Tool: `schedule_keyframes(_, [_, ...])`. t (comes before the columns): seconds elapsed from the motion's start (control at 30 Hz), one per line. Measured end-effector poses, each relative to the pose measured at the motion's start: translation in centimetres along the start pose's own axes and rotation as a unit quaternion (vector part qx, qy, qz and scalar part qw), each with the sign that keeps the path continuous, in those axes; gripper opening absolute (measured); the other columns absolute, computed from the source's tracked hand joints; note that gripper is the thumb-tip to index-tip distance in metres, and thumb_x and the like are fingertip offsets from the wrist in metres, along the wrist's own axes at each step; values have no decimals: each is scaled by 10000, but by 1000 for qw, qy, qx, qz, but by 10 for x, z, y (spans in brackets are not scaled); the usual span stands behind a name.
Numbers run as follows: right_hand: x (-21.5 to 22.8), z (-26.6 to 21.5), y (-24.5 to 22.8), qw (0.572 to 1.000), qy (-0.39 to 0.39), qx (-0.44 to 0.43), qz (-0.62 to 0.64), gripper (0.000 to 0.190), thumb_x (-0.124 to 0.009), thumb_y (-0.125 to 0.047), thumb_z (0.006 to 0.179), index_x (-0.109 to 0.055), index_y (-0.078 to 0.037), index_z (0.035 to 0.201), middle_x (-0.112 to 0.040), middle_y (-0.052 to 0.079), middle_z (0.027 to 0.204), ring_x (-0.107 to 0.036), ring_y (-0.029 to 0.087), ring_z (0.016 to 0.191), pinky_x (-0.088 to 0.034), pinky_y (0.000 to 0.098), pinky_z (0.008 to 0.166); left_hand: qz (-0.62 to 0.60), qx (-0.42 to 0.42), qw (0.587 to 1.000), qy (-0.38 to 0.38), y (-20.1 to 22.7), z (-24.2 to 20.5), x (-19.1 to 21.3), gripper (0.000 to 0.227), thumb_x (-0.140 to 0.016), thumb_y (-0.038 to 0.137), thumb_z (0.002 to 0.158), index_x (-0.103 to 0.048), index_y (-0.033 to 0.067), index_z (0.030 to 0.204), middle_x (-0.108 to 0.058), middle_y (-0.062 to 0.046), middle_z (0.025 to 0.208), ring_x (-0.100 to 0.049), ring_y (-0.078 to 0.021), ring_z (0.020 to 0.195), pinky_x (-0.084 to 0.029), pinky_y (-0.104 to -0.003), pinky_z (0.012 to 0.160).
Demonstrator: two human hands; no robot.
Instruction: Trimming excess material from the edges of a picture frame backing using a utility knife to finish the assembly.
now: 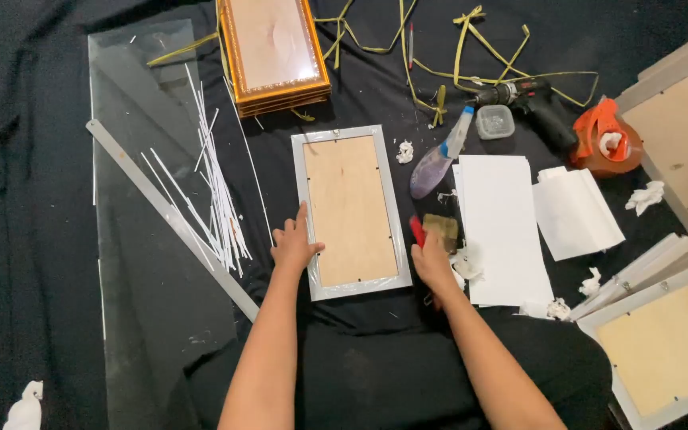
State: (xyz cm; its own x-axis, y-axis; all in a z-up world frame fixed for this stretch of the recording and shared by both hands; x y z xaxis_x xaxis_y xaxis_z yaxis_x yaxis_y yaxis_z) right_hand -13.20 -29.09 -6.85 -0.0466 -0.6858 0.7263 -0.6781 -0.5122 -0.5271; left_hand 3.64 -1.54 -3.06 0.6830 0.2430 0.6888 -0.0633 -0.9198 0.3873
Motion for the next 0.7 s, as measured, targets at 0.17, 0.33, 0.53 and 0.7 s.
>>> schedule_keyframes(0.17, [17,-25,-21,971,182,72,-140,626,-675,-153,933,-441,-65,1507,-469,220,1341,-469,444,1257,-411,567,1074,-55,14,990,131,-2,-22,-28,878,-710,316,950,-180,192,1639,-525,-159,1354,-505,-392,1258,-519,-601,969])
schedule_keyframes(0.33, [-21,-41,-20,940,241,209,-122,363,-605,-181,966,-565,-70,1309,-546,122,1111,-577,351,1011,-467,450,916,-213,-12,940,266,-25,-47,-87,678,-629,205,989,-330,27,1571,-550,-188,1198,-558,-400,1128,-507,-544,941])
schedule_keyframes(0.53, [-62,-6,16,996,87,0,-3,615,-634,-393,914,-540,-36,1405,-588,240,1225,-612,466,1168,-490,536,994,-237,55,939,243,-61,-24,-132,600,-664,322,957,-474,94,1479,-546,-122,1229,-570,-363,1180,-463,-481,1021])
schedule_keyframes(0.7, [-57,-18,10,987,-44,-126,91,875,-523,-832,882,-562,-187,1472,-588,120,1461,-500,285,1404,-364,440,1162,-280,102,936,188,-68,-23,-125,613,-475,600,1040,-641,37,1217,-653,-203,1137,-628,-419,1155,-509,-503,960])
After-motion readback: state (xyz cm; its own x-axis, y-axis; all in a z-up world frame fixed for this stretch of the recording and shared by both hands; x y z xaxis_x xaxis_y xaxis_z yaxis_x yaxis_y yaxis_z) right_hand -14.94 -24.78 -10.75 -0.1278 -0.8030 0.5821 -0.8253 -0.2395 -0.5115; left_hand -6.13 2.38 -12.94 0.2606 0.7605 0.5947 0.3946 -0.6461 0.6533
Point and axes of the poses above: each hand's wrist, its own z-axis towards the middle knuckle, its own x-axis out of the back of the hand, y = z × x, the point moved 5 cm from there along z, towards the middle knuckle
